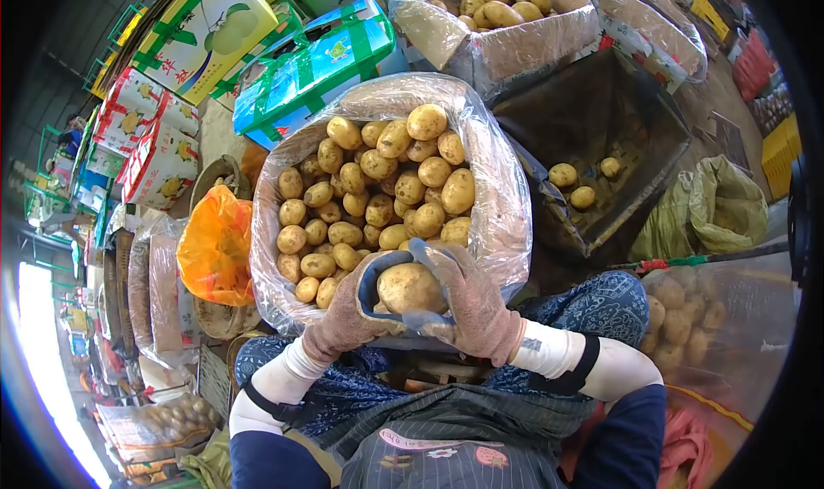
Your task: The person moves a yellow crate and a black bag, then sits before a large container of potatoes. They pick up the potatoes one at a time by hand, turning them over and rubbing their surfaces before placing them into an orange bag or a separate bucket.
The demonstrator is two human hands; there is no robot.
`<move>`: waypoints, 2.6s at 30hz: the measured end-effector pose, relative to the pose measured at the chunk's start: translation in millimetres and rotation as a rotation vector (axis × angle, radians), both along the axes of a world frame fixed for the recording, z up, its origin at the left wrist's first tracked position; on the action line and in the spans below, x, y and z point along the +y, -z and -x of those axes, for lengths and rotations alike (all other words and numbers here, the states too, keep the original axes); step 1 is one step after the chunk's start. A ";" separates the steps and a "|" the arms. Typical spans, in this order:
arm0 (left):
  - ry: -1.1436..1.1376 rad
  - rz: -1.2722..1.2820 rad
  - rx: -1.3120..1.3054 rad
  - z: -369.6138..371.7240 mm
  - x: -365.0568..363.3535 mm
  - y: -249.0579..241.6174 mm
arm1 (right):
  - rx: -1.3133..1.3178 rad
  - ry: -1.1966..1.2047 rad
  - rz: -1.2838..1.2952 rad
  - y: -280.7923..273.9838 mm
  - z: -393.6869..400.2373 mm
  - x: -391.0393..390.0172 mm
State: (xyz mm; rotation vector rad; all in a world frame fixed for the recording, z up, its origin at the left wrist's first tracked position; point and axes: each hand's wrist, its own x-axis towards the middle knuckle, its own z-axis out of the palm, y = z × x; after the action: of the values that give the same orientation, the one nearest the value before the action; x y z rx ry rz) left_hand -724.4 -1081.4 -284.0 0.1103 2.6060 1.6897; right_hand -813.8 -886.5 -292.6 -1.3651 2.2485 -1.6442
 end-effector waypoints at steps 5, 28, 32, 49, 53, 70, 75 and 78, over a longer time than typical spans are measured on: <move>-0.170 0.185 0.024 -8.6 21.7 7.3 | 0.047 0.018 -0.210 -4.3 12.3 -5.8; -0.222 -0.120 0.133 -9.8 15.3 2.2 | -0.360 0.074 0.037 23.3 30.6 -2.6; -0.163 0.034 0.199 -7.8 7.5 -0.5 | -1.278 -0.308 -0.113 20.0 31.9 11.0; -0.136 0.050 0.202 -8.4 17.6 -23.6 | -1.669 -0.640 0.003 18.1 26.9 11.0; -0.214 0.031 0.139 -9.0 21.3 -17.8 | -1.162 -0.481 0.178 -1.0 27.5 6.1; -0.231 -0.217 -0.079 -7.0 19.8 -8.1 | -0.563 -0.403 0.003 0.5 28.3 13.3; -0.262 -0.343 0.076 -6.5 31.0 8.0 | -0.522 -0.308 0.005 7.7 28.2 14.9; -0.213 0.074 0.270 7.3 15.0 10.8 | -0.476 -0.126 -0.020 1.5 52.7 22.8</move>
State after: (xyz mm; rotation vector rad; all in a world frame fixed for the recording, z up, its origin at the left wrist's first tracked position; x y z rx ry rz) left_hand -731.7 -1066.3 -294.9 0.0637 2.9706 1.7482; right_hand -866.5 -863.7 -294.0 -0.9556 1.8618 -1.6786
